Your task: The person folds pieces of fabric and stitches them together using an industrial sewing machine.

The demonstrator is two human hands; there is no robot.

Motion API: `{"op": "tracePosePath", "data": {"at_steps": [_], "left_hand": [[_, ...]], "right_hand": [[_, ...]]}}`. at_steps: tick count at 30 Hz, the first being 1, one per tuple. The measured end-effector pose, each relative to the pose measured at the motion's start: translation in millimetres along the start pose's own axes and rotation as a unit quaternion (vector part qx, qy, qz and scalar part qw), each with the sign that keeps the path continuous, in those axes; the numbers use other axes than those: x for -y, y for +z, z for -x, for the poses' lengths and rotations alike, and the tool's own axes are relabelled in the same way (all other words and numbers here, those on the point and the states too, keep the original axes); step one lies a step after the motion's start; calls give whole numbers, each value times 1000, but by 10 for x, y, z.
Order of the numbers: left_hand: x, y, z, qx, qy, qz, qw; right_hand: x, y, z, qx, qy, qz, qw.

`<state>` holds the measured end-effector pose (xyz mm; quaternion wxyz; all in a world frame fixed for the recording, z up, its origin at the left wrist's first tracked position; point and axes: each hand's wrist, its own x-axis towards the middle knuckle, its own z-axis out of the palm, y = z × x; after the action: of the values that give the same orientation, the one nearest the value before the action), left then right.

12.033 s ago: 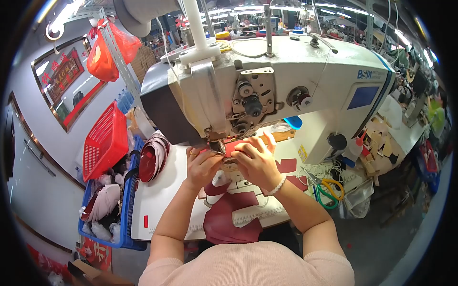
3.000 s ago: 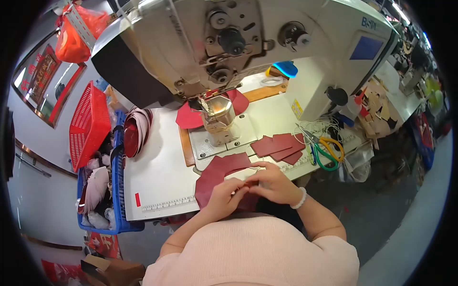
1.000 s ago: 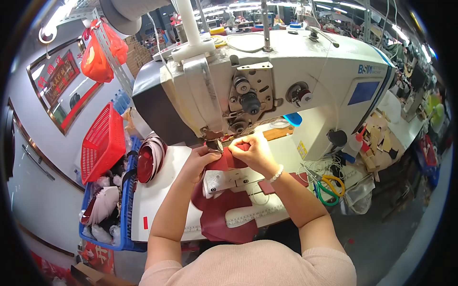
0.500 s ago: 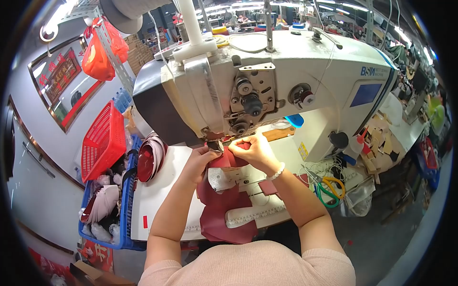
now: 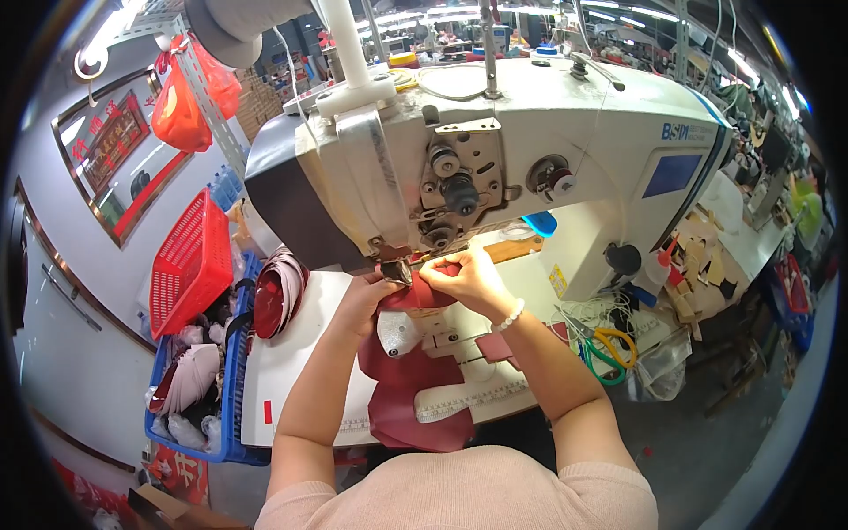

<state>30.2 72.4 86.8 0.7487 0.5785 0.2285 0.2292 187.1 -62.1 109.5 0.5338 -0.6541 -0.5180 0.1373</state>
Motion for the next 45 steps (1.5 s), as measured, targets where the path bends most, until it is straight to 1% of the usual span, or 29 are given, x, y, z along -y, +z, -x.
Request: {"op": "tracePosePath", "data": {"at_steps": [1,2,4,5,6,7,8,10,11,14,15,18,19,22,29,32,33,36,38,40,41,44,45], "left_hand": [[30,-33,-25,11,4,-2,1000],[61,-24,-18,-5,47,-42,998],[141,-6,47,-36,135,-125,982],[159,-3,134,-68,276,-232,930],[160,18,253,-97,408,-330,846],[149,42,316,-124,526,-416,732],[148,75,322,-123,540,-443,705],[230,163,388,-118,557,-495,656],[203,200,400,-159,571,-525,610],[135,183,366,-161,556,-479,660],[113,211,364,-149,506,-402,748],[67,220,441,-145,519,-453,710],[65,232,460,-141,539,-481,677],[103,221,479,-143,568,-536,608],[108,137,301,-156,592,-519,597],[60,97,235,-153,584,-520,604],[63,83,201,-158,586,-516,605],[145,8,41,-167,584,-506,612],[231,-60,-33,-171,570,-506,625],[321,-79,51,-150,595,-500,612],[387,-85,120,-138,607,-496,605],[468,-66,558,26,524,-636,566],[523,-102,616,43,493,-669,555]], "right_hand": [[-25,9,5,-12,-3,18,1000],[-36,18,38,-66,-64,77,993],[-66,53,163,-175,-185,192,948],[-115,43,223,-171,-245,169,939],[-81,-4,286,-184,-328,189,907],[-125,4,384,-168,-337,209,903],[-165,25,462,-151,-345,228,898],[-230,41,450,-160,-387,293,859],[-249,34,440,-162,-409,325,837],[-207,-13,448,-152,-422,339,827],[-173,-25,459,-148,-412,342,831],[-145,-40,479,-151,-403,344,834],[-180,-28,478,-151,-405,341,835],[-182,-19,482,-153,-400,330,841],[-60,-74,370,-119,-380,337,853],[-47,-105,270,-87,-358,331,868],[14,-92,229,-99,-357,298,880],[-57,-77,149,-86,-318,334,883],[-82,-62,135,-75,-309,312,895],[-106,-93,128,-61,-304,285,907],[-44,-179,141,-35,-322,273,906],[21,-387,203,76,-390,196,896],[-87,-419,159,96,-434,240,863]]}}
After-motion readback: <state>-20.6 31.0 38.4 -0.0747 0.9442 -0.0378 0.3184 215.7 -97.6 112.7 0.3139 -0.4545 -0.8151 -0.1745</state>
